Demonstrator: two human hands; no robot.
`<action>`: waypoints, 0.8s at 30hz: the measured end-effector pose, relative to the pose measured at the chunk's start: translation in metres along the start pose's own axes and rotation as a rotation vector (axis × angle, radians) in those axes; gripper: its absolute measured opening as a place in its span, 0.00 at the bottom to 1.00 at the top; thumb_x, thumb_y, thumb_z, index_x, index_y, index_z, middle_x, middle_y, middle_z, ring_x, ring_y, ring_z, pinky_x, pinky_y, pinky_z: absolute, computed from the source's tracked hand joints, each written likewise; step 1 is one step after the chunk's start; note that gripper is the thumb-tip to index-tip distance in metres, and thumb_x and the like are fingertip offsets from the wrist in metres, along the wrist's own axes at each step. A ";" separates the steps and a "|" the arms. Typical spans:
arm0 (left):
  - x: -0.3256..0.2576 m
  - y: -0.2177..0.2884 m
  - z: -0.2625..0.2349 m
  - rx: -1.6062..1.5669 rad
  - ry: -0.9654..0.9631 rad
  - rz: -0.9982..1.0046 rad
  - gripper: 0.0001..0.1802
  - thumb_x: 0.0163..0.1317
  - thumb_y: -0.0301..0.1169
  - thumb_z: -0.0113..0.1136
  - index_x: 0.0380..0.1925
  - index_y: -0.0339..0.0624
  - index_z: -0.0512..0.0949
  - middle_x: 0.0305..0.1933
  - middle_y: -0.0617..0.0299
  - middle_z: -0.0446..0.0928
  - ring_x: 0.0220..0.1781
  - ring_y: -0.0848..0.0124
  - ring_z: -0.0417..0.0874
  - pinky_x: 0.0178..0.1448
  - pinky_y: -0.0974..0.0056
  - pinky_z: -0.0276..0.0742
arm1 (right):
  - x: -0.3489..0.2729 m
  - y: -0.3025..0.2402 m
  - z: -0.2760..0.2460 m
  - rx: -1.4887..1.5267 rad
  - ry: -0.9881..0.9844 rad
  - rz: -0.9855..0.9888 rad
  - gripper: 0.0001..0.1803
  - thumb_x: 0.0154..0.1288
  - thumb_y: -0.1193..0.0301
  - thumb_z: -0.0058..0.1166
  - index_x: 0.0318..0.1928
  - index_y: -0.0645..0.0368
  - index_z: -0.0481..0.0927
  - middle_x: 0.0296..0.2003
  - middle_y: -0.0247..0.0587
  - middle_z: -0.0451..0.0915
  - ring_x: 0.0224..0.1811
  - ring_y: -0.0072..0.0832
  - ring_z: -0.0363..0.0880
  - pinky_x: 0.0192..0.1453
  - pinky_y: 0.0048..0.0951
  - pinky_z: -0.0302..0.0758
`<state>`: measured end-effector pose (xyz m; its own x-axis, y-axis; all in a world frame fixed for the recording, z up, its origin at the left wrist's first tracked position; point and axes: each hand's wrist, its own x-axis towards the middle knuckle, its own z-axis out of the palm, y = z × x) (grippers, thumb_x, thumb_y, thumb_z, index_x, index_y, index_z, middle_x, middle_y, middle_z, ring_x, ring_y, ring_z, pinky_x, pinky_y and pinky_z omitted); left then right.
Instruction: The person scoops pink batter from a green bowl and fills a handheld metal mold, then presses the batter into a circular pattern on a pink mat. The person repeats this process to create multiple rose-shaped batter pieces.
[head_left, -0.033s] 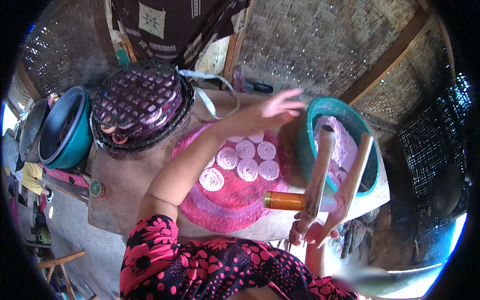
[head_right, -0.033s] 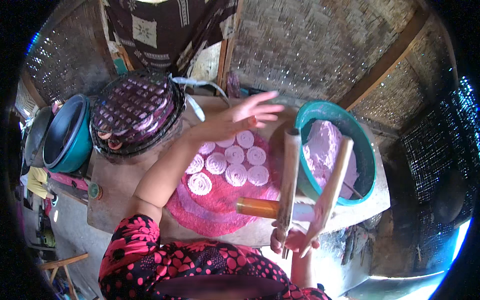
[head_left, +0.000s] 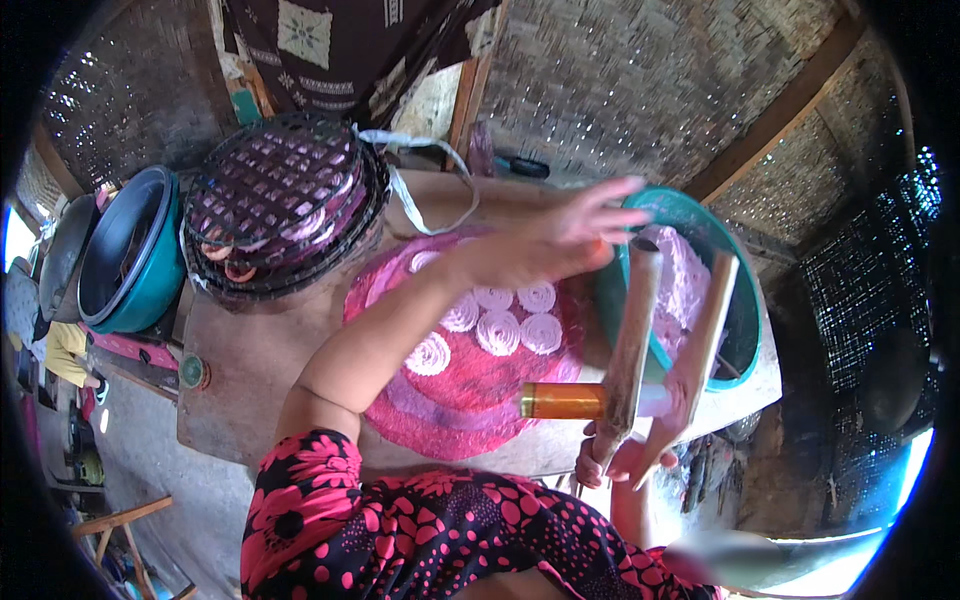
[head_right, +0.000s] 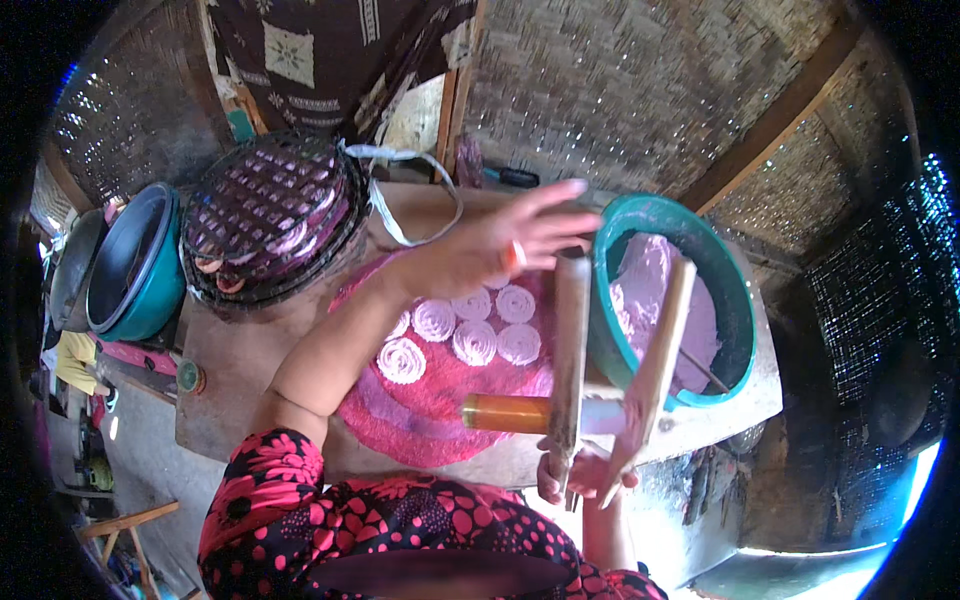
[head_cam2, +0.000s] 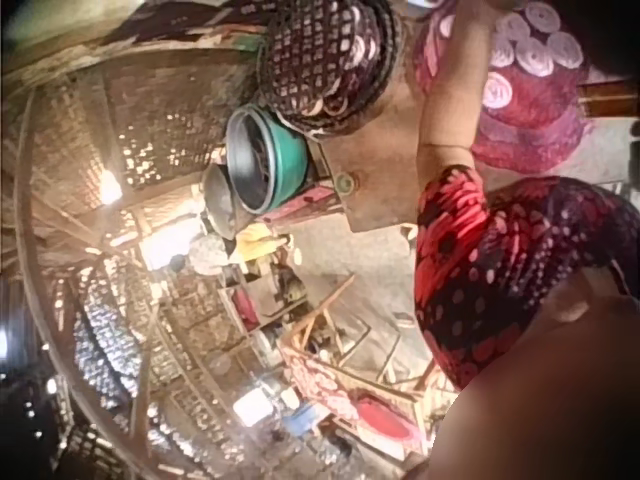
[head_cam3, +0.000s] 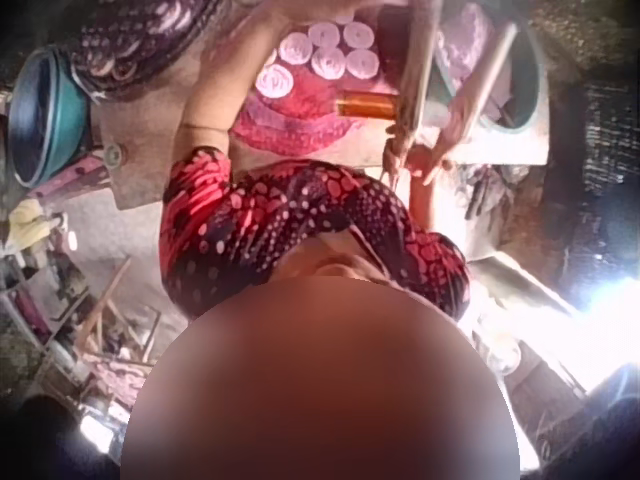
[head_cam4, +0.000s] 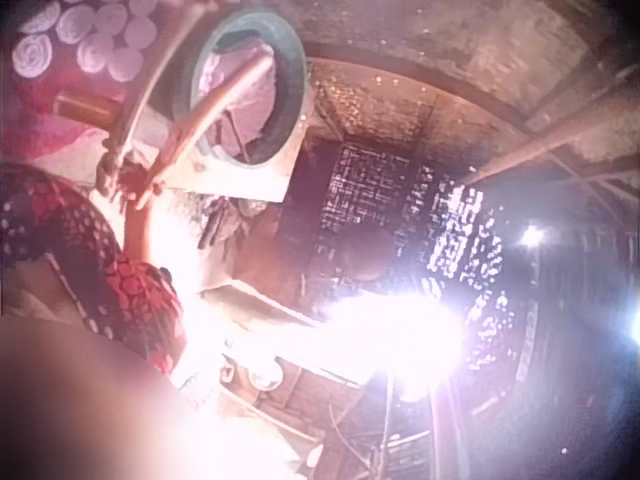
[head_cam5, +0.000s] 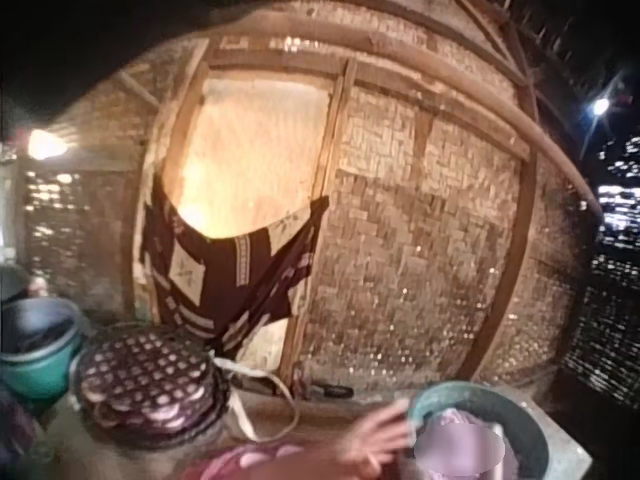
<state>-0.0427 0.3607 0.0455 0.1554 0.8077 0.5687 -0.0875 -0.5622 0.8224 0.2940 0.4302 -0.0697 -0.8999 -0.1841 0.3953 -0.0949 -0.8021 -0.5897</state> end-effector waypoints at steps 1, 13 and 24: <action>0.006 0.014 0.027 -0.067 0.005 0.063 0.54 0.64 0.61 0.56 0.76 0.45 0.40 0.78 0.42 0.49 0.75 0.56 0.59 0.74 0.50 0.61 | 0.004 0.003 -0.001 0.032 0.006 0.026 0.67 0.44 0.25 0.49 0.69 0.70 0.55 0.45 0.60 0.76 0.45 0.46 0.78 0.50 0.44 0.74; -0.013 -0.011 -0.006 -0.757 0.440 0.092 0.34 0.61 0.36 0.58 0.64 0.26 0.65 0.60 0.34 0.73 0.67 0.46 0.73 0.77 0.46 0.61 | 0.073 -0.045 -0.022 0.059 0.317 0.595 0.76 0.44 0.14 0.32 0.73 0.72 0.49 0.49 0.65 0.76 0.47 0.48 0.80 0.51 0.43 0.78; -0.142 -0.146 -0.037 -1.292 0.725 0.421 0.30 0.67 0.59 0.52 0.42 0.39 0.77 0.41 0.52 0.80 0.48 0.54 0.79 0.60 0.55 0.75 | 0.115 -0.038 -0.047 -0.606 0.755 0.961 0.41 0.68 0.36 0.43 0.59 0.64 0.67 0.36 0.56 0.81 0.31 0.40 0.85 0.33 0.35 0.84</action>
<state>-0.0883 0.3340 -0.1545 -0.5612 0.7603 0.3272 -0.8258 -0.5410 -0.1593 0.1744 0.4664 -0.0349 -0.7088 -0.0143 -0.7052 0.7010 -0.1261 -0.7020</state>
